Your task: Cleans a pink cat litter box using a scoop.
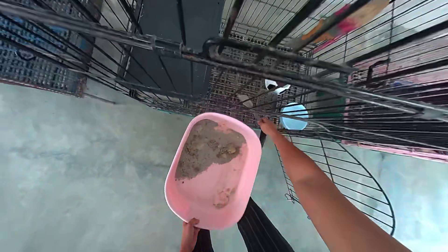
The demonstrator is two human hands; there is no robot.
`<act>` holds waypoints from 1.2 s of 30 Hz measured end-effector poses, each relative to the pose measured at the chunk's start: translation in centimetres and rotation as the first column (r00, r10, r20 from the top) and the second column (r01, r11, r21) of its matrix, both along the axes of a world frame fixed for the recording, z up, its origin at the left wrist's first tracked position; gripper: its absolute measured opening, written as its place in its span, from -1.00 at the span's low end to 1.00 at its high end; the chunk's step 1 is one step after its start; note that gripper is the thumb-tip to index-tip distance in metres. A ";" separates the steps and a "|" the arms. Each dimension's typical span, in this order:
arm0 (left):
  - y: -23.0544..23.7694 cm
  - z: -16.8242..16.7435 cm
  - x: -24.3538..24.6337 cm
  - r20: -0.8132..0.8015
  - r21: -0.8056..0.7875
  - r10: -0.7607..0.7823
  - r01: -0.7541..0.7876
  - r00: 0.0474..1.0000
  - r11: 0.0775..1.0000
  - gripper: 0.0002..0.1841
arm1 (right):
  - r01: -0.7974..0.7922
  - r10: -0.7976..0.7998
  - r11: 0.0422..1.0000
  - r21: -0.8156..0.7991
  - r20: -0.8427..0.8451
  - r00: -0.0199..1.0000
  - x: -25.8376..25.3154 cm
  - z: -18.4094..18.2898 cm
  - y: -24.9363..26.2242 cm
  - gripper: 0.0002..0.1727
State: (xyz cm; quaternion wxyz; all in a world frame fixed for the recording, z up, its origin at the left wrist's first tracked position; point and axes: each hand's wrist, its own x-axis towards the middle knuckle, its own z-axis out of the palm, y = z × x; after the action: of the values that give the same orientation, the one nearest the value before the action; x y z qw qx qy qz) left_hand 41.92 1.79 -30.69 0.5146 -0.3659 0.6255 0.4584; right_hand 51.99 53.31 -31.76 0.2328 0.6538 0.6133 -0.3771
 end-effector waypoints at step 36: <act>-11.1 20.8 -5.0 -0.171 0.177 -0.111 0.141 0.979 0.974 -0.66 | -0.085 0.089 0.962 0.261 -0.005 0.996 12.4 39.8 -25.3 -0.46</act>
State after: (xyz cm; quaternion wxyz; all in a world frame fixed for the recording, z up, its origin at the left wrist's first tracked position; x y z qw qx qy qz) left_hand 36.89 -9.28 -9.85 0.5231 -0.2371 0.6406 0.5098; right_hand 64.36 27.99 8.08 0.1561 0.6481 0.6875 -0.2881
